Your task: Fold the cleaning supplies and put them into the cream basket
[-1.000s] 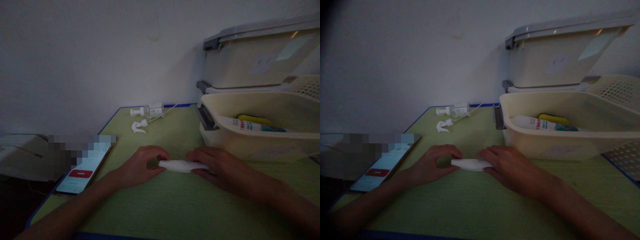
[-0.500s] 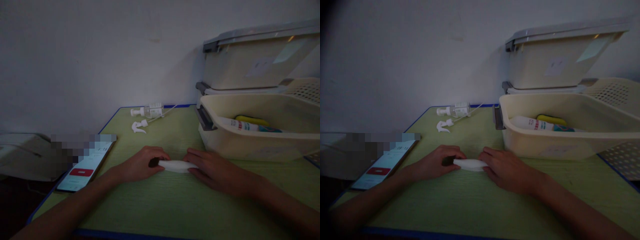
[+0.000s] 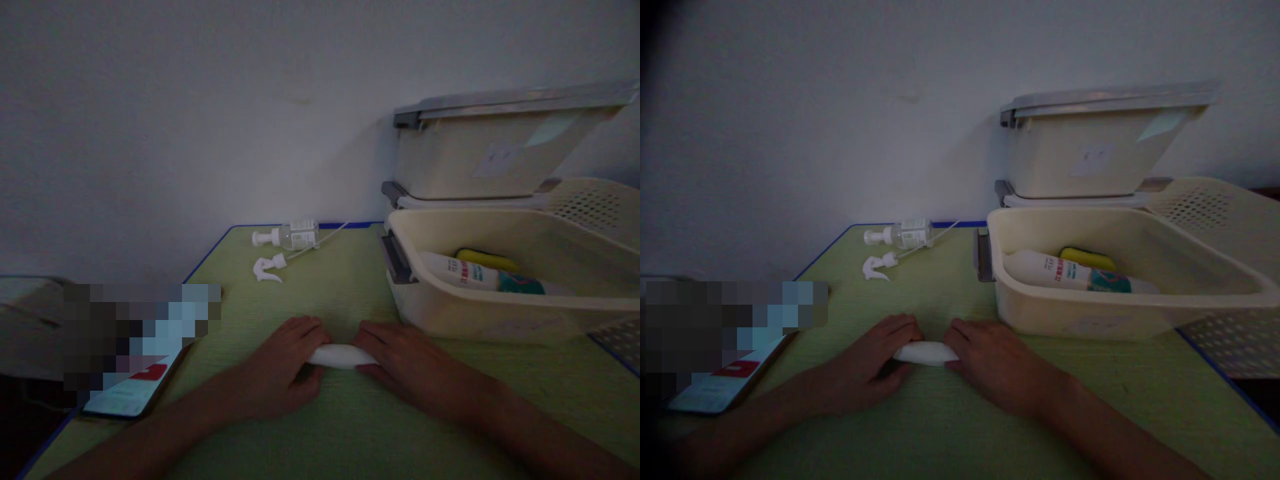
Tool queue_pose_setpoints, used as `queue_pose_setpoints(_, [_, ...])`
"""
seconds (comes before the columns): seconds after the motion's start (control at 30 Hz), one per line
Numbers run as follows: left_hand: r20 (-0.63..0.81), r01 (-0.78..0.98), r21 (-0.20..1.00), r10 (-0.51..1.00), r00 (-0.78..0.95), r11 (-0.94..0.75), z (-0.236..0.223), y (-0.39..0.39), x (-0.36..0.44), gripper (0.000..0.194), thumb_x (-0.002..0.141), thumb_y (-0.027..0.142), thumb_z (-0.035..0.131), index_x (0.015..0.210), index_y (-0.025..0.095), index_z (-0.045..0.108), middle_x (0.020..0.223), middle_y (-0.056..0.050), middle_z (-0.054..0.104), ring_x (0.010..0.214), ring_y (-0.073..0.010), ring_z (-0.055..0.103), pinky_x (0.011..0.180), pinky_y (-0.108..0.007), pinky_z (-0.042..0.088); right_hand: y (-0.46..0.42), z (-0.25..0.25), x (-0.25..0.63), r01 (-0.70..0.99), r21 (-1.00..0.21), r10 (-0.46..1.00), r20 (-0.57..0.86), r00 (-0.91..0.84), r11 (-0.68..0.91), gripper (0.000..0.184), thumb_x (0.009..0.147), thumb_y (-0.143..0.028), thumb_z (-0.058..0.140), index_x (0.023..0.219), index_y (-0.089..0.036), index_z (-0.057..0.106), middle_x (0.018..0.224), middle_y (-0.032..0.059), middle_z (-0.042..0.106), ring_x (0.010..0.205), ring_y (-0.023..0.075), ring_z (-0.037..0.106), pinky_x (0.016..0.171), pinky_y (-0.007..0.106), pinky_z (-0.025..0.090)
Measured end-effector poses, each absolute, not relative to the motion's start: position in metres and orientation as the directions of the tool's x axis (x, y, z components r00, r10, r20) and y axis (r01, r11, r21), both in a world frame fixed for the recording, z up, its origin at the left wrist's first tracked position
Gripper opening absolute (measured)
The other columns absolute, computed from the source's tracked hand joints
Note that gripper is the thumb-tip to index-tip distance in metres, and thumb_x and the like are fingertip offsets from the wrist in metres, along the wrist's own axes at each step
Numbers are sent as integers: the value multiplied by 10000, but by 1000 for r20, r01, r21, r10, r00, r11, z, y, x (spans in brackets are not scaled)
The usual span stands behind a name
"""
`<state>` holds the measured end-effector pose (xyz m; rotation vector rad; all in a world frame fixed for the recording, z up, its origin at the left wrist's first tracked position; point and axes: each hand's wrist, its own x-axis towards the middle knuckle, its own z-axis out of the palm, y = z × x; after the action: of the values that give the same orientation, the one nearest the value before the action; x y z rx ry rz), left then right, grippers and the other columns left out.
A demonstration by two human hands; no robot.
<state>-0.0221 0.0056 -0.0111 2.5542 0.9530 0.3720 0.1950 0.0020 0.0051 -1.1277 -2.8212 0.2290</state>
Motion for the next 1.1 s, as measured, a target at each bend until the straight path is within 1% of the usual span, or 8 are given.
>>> queue_pose_setpoints(0.07, [102,576,430,671,735,-696,-11,7,-22,84,827,190,474,900,154,496,894,-54,525,873,-196,478,813,-352,402,2,5,195,678,-177,693,36,-720,714,86,820,-189,571,901,-161,564,863,41,623,751,191,594,666,321,451])
queue_pose_setpoints(0.17, [87,602,405,685,724,-688,-13,10,-22,163,897,289,426,859,156,511,864,-52,535,837,-189,488,775,-338,408,1,7,195,687,-201,704,20,-710,698,77,821,-182,566,896,-162,562,864,40,618,742,185,587,653,311,443])
queue_pose_setpoints(0.4, [127,595,372,674,727,-712,-19,14,-23,194,910,303,417,848,158,531,844,-41,557,801,-172,511,745,-306,407,2,6,198,678,-314,713,-5,-702,665,195,861,-319,517,982,-168,539,915,58,600,800,205,577,677,326,435])
queue_pose_setpoints(0.47, [126,594,364,670,732,-717,-19,15,-23,182,909,292,422,850,159,530,850,-38,561,808,-169,518,750,-299,409,3,6,199,683,-319,719,-5,-695,658,177,881,-310,481,973,-168,535,910,58,602,803,201,575,678,318,430])
queue_pose_setpoints(0.67, [119,618,272,663,739,-737,-15,15,-21,193,911,290,417,858,146,534,856,-47,580,796,-170,537,742,-297,422,3,13,195,720,-253,737,-38,-675,646,73,875,-214,490,892,-159,534,847,44,623,756,187,596,661,293,430])
queue_pose_setpoints(0.8, [118,635,153,652,749,-757,-13,15,-19,206,913,293,407,868,137,534,858,-61,599,795,-188,559,745,-320,430,2,16,193,732,-226,746,-34,-666,643,106,889,-230,469,893,-151,539,846,53,639,765,195,608,675,303,441])
queue_pose_setpoints(0.9, [110,644,65,647,755,-762,-10,14,-17,180,911,271,416,875,137,531,854,-62,616,792,-192,581,747,-324,434,2,19,193,738,-160,744,-26,-667,656,114,883,-230,483,875,-140,552,839,62,643,766,205,611,686,318,445])
queue_pose_setpoints(1.1, [58,569,-55,567,822,-820,9,-1,-16,134,893,256,463,835,148,516,721,-41,639,664,-203,617,677,-329,438,-15,30,194,697,-43,698,12,-716,716,108,839,-247,566,841,-140,574,817,59,656,752,210,622,661,316,447])
